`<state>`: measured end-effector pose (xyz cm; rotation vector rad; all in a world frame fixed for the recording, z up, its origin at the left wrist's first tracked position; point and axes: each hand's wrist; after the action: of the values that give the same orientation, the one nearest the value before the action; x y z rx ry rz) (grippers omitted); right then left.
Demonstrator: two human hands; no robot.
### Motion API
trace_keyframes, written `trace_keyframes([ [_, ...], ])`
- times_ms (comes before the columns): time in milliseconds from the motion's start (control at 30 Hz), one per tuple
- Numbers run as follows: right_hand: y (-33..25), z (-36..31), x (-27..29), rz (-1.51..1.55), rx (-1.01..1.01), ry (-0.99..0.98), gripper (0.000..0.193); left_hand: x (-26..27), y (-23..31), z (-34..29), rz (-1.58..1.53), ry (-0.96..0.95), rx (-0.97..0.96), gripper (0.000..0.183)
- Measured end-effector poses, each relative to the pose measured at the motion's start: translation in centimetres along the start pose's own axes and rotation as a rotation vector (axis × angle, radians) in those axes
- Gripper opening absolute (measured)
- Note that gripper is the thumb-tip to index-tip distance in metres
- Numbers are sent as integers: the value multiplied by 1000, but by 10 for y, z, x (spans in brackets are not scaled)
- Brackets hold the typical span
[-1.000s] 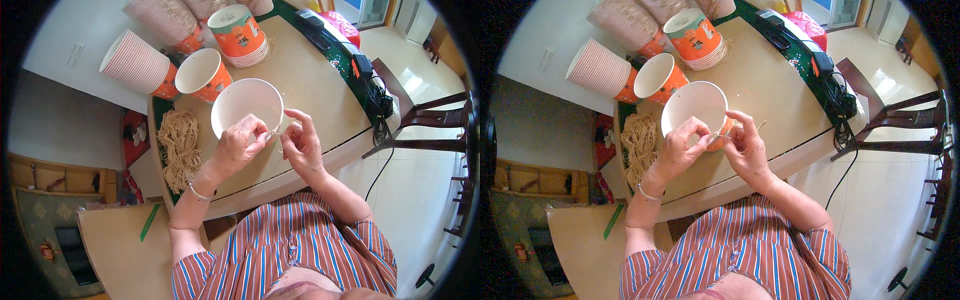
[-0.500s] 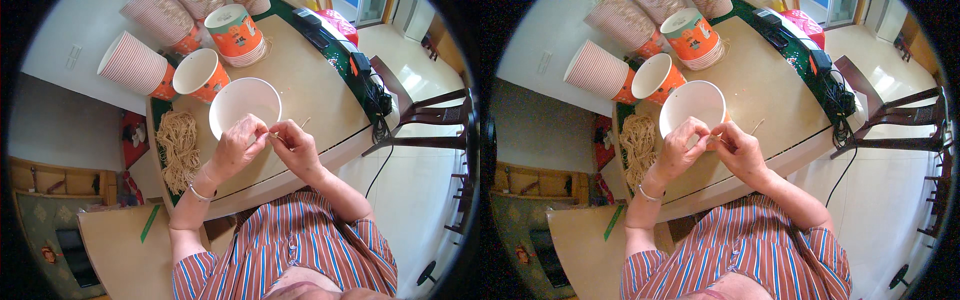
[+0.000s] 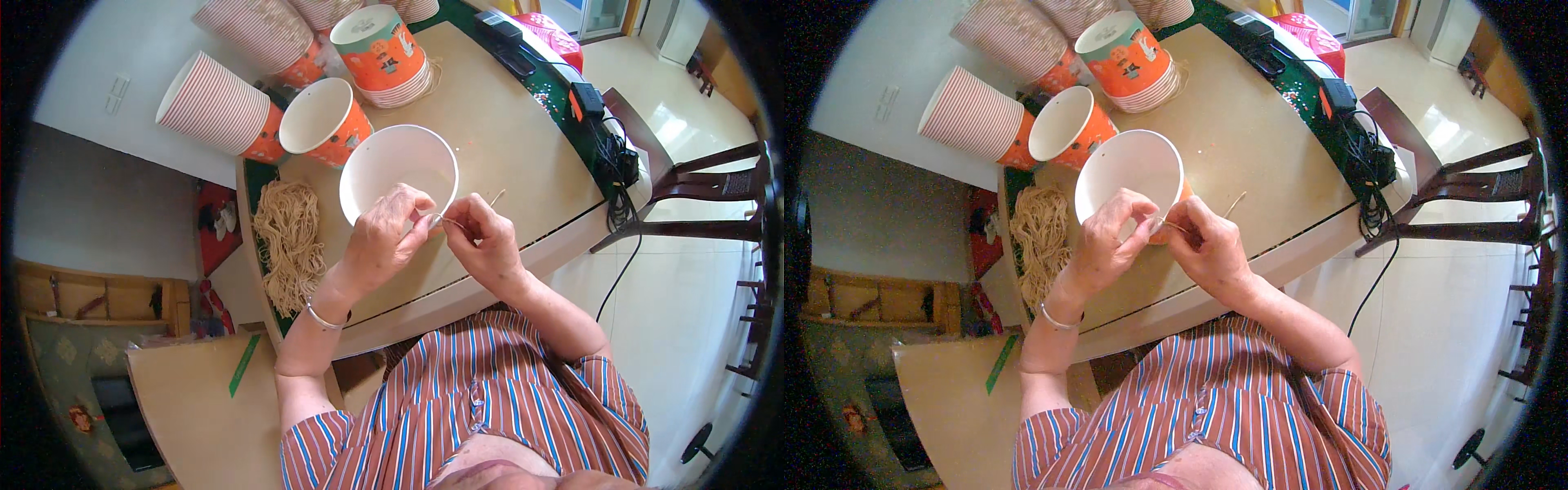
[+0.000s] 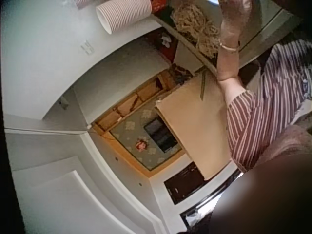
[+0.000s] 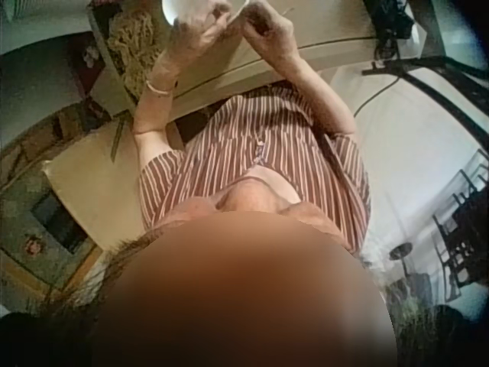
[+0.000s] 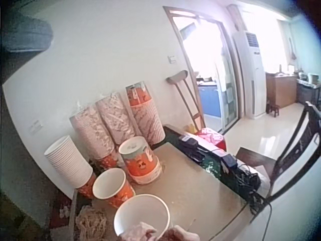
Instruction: Attaching a string handle to a paper bucket by threading and tying it through pre-made holes.
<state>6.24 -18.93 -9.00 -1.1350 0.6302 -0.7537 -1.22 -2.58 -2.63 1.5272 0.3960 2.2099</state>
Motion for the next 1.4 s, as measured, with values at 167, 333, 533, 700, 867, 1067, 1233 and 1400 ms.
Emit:
trace_keyframes([
  [167,0,1,1,53,-20,3,10,3,3,3,-174,-46,-5,27],
  [333,-3,1,0,169,-115,-19,8,1,5,3,-155,-61,40,19],
  [533,-5,2,4,310,-183,-30,8,1,5,5,-176,-39,61,12],
  [700,-10,0,16,422,-367,-74,9,2,3,4,-154,-51,70,10],
  [867,-12,1,25,521,-450,-113,16,3,6,6,-142,-59,95,9],
  [1067,-10,2,29,575,-544,-159,19,2,7,7,-153,-59,88,9],
  [1233,-12,2,28,548,-563,-199,20,1,5,6,-142,-64,89,9],
  [1400,-9,3,26,532,-534,-208,14,2,13,8,-170,-83,181,11],
])
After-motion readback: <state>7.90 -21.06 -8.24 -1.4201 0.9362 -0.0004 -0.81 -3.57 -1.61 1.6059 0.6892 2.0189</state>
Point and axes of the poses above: each hand's wrist, its own z-axis towards the middle knuckle, its own x-axis out of the back of the hand, y = z × x, and after that the axes turned 3 degrees about z, right-handed
